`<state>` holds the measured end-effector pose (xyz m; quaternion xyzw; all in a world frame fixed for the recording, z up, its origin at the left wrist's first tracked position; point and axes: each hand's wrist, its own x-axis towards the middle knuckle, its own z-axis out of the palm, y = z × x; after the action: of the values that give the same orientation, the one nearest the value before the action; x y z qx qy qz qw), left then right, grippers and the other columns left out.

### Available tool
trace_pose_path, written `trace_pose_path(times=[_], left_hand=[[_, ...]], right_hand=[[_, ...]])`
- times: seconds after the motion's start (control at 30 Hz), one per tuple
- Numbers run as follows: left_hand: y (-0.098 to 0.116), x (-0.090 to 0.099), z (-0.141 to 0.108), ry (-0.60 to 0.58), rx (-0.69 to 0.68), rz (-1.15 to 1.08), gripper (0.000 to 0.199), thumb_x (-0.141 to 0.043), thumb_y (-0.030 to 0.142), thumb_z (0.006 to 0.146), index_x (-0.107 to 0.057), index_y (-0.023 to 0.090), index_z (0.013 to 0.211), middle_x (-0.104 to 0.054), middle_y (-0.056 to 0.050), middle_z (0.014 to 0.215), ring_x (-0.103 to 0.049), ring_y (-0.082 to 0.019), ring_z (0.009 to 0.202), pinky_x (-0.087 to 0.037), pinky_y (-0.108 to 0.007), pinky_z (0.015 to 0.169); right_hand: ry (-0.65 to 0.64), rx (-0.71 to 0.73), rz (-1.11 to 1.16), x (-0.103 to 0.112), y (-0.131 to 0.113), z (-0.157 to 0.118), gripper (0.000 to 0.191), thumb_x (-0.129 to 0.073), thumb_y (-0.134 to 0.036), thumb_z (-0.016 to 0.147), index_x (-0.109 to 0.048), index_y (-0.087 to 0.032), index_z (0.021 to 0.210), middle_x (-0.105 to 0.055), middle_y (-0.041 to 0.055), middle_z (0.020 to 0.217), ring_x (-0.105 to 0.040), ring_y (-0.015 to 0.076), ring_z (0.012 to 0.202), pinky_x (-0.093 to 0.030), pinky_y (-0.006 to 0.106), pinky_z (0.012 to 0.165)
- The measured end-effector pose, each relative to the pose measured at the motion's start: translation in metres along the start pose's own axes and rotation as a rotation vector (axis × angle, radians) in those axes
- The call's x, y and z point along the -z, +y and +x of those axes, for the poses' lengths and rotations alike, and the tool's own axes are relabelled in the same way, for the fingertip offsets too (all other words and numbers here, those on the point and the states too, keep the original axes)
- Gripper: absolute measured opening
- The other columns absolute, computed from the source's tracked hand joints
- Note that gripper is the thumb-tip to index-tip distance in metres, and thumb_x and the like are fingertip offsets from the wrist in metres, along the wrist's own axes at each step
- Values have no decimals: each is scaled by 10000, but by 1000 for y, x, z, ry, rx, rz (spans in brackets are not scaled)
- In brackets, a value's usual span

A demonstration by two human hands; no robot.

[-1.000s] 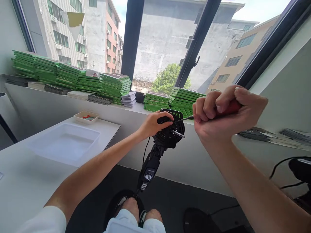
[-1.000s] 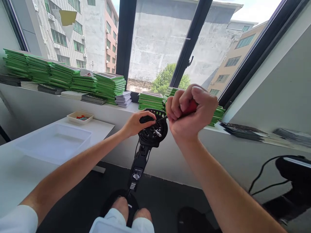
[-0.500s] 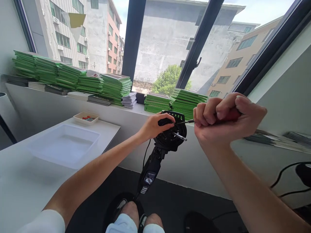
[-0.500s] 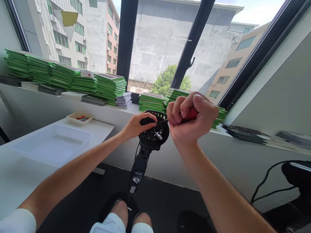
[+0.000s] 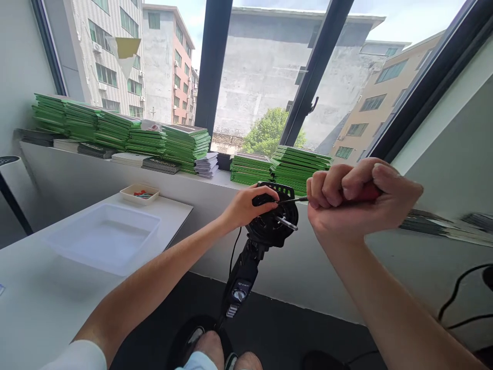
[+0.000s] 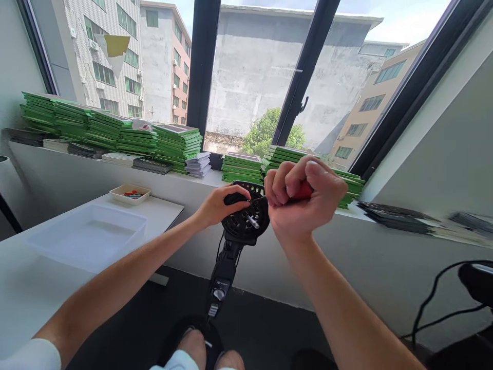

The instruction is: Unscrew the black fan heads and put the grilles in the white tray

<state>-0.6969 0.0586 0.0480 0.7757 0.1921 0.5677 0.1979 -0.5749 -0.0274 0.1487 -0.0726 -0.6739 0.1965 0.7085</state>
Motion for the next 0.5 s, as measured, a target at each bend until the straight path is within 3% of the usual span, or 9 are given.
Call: trace_pose_path(times=[0.33, 0.5], left_hand=[[-3, 1, 0, 3, -2, -19, 69, -696, 263, 921, -715, 217, 969, -748, -10, 1021, -661, -181, 1014, -436, -354, 1088], [-5, -1, 1, -6, -2, -1, 97, -700, 303, 917, -721, 224, 969, -749, -9, 1020, -659, -182, 1005, -443, -347, 1079]], right_hand=[[117, 42, -34, 1, 0, -16, 417, -637, -384, 756, -390, -228, 457, -231, -18, 393, -176, 110, 350, -135, 326, 389], [14, 51, -16, -2, 3, -23, 451, -646, -400, 780, -416, -234, 430, -252, -24, 375, -205, 111, 335, -165, 301, 396]])
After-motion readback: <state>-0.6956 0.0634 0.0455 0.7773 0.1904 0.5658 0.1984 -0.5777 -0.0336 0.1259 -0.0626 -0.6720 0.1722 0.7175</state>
